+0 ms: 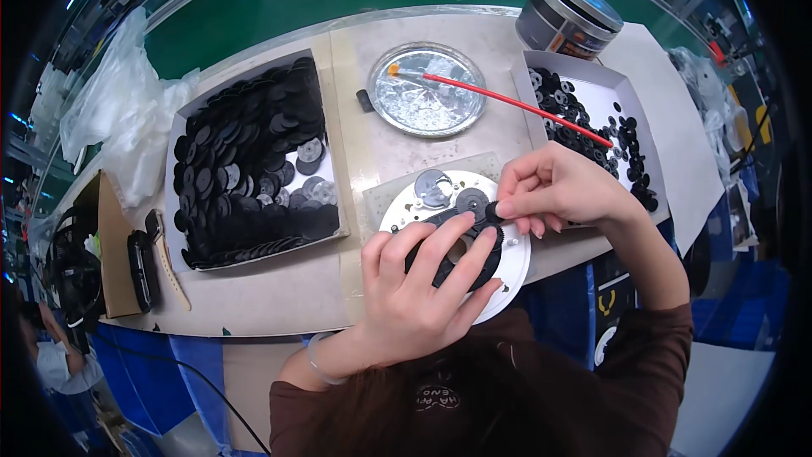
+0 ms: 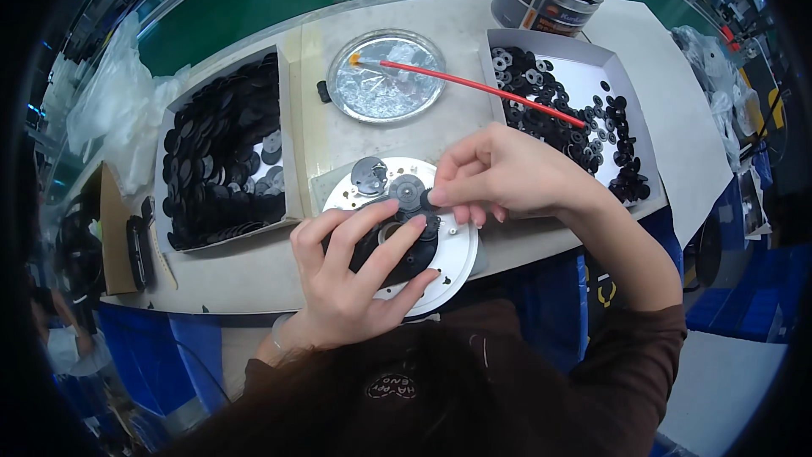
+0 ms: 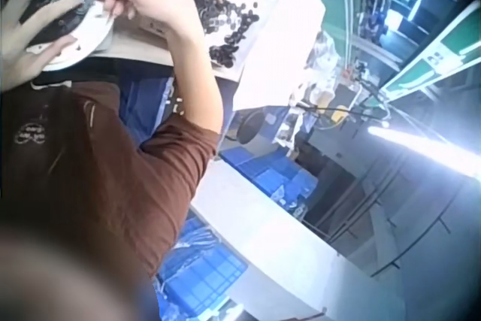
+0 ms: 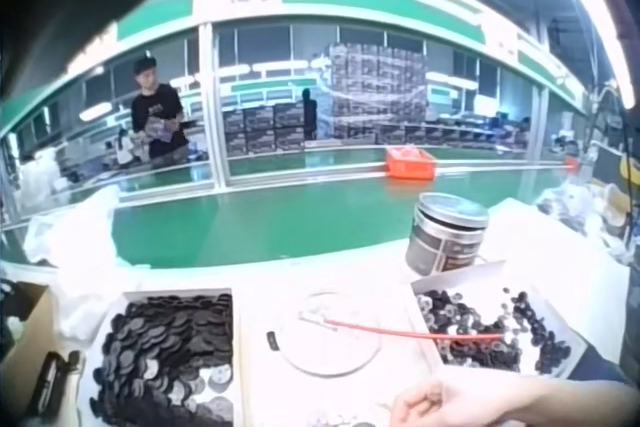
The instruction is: Applying glue with a brush to a lamp fixture and attaching small circular black plates.
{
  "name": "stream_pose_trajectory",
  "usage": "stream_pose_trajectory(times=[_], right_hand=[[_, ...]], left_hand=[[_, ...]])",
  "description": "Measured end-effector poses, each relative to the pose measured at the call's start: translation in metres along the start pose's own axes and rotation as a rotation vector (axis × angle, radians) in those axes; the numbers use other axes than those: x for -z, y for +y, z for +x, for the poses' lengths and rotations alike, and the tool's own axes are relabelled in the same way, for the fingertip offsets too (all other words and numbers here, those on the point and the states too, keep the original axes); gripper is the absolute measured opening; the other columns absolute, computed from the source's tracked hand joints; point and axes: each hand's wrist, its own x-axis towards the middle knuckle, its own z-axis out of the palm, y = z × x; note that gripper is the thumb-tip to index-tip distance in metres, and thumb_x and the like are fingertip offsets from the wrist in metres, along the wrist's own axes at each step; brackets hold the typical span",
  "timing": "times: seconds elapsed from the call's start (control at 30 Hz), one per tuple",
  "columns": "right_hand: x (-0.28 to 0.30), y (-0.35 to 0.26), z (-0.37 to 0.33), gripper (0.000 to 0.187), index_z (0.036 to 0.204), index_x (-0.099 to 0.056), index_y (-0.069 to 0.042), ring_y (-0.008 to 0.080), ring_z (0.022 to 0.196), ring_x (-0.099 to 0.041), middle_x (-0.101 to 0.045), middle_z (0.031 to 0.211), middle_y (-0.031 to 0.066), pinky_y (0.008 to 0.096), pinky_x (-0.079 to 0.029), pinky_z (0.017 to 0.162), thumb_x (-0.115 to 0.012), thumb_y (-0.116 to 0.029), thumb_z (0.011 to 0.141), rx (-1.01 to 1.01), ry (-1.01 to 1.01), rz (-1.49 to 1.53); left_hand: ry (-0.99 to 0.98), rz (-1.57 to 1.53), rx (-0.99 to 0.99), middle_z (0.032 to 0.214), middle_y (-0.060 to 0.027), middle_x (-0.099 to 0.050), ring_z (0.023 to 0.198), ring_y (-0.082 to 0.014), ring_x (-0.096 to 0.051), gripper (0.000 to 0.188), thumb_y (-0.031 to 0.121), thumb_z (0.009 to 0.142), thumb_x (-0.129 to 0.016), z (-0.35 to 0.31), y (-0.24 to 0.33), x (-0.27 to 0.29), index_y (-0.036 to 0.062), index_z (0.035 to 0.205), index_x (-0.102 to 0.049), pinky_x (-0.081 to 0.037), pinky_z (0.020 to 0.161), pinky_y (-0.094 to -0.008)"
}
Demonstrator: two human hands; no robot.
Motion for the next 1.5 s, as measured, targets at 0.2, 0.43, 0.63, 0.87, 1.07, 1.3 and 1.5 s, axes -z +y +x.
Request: stream_pose_trajectory(times=[0.2,0.43,0.63,0.87,1.07,1.3,1.5], right_hand=[[0.0,-0.004,0.008,0.011,0.074,-0.06,0.001,0.0037,0.044,-0.053,-0.06,0.058,0.0038,0.014,-0.031,0.034,-0.062,-0.008,0.079,-0.071,-0.034,-0.022],[-0.004,-0.016,0.008,0.02,0.066,-0.06,0.0,0.0053,0.04,-0.051,-0.058,0.052,0.004,0.0153,-0.03,0.034,-0.063,-0.014,0.08,-0.169,-0.073,-0.107],[-0.005,-0.02,-0.002,0.026,0.063,-0.058,0.0,0.0075,0.044,-0.051,-0.054,0.05,0.0032,0.0201,-0.037,0.041,-0.065,-0.019,0.078,0.074,0.079,-0.59],[0.047,0.029,-0.034,0.033,0.094,-0.05,-0.004,0.0123,0.067,-0.053,-0.057,0.077,0.0062,0.024,-0.041,0.055,-0.07,-0.014,0.069,0.452,0.889,-1.161],[0.056,-0.001,-0.047,0.026,0.095,-0.049,-0.004,0.0049,0.061,-0.051,-0.056,0.068,0.0008,0.0183,-0.037,0.049,-0.064,-0.008,0.074,0.304,0.792,-0.637],[0.047,-0.035,0.025,0.02,0.094,-0.062,-0.005,0.0105,0.071,-0.059,-0.064,0.08,0.0039,0.0226,-0.046,0.063,-0.064,-0.018,0.079,1.099,0.831,-0.539],[0.026,-0.039,0.068,0.012,0.091,-0.058,-0.001,0.0117,0.072,-0.056,-0.06,0.082,0.0056,0.024,-0.044,0.062,-0.052,-0.011,0.087,0.875,0.633,-0.855]], left_hand=[[0.015,-0.024,-0.014,0.108,-0.0036,-0.054,0.093,-0.0231,-0.042,0.037,0.024,0.058,-0.075,0.0,-0.002,-0.002,0.0147,0.093,-0.065,-0.033,0.077,-0.0333],[0.026,-0.034,-0.026,0.108,-0.0028,-0.055,0.091,-0.0225,-0.043,0.036,0.023,0.058,-0.075,0.002,-0.001,-0.003,0.0153,0.092,-0.065,-0.032,0.076,-0.0334],[0.002,0.006,-0.046,0.109,-0.0002,-0.058,0.09,-0.0209,-0.044,0.033,0.023,0.06,-0.073,0.003,-0.002,-0.001,0.0117,0.09,-0.064,-0.032,0.076,-0.0331],[-0.136,0.03,-0.113,0.115,0.002,-0.057,0.084,-0.017,-0.044,0.031,0.025,0.067,-0.069,0.008,-0.001,0.005,0.0095,0.093,-0.061,-0.031,0.077,-0.0323],[-0.129,0.079,-0.079,0.115,0.0042,-0.057,0.08,-0.0151,-0.042,0.034,0.029,0.069,-0.068,0.006,0.0,0.006,0.011,0.098,-0.061,-0.027,0.078,-0.0309],[-0.114,0.03,-0.062,0.114,0.0036,-0.058,0.078,-0.0151,-0.041,0.037,0.026,0.066,-0.07,0.006,0.001,0.004,0.0097,0.098,-0.063,-0.027,0.076,-0.0294],[-0.11,0.016,-0.055,0.113,0.0032,-0.058,0.077,-0.015,-0.041,0.037,0.025,0.065,-0.071,0.007,0.0,0.005,0.0095,0.098,-0.063,-0.028,0.076,-0.0285]])
